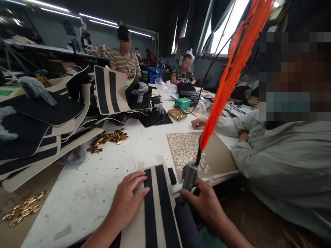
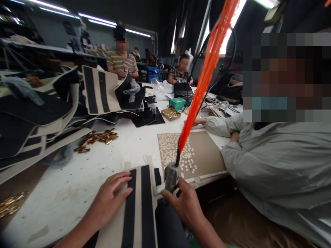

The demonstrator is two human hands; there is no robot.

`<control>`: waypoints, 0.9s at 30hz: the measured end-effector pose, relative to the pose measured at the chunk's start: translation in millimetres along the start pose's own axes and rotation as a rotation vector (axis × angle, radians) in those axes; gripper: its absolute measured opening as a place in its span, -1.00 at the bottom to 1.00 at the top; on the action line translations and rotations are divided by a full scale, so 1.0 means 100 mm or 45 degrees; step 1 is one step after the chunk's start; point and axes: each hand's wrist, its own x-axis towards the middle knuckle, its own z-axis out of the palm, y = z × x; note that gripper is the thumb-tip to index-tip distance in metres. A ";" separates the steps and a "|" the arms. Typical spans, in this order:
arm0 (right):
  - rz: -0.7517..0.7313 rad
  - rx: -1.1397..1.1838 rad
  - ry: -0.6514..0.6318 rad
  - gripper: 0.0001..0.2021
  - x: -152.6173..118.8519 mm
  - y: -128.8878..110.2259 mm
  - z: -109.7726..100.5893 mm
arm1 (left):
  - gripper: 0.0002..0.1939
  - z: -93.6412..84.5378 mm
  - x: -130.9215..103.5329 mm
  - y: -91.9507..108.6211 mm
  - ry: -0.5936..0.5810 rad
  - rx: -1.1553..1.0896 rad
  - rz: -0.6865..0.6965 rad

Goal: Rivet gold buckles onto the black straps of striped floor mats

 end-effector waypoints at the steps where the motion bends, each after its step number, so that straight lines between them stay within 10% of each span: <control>1: -0.014 0.017 -0.034 -0.68 0.01 -0.02 0.00 | -0.78 0.00 0.00 0.00 0.003 0.002 0.010; 6: -0.095 -0.003 -0.277 -0.66 0.03 0.12 -0.26 | -0.77 0.00 -0.01 0.00 0.011 0.005 0.006; 15: -0.201 -0.304 0.132 -0.77 0.27 0.67 -0.31 | -0.77 0.01 -0.02 -0.02 -0.005 -0.006 -0.007; 27: -0.194 -0.383 -0.089 -0.84 0.29 0.66 -0.40 | -0.78 0.01 -0.03 0.02 -0.022 -0.039 -0.045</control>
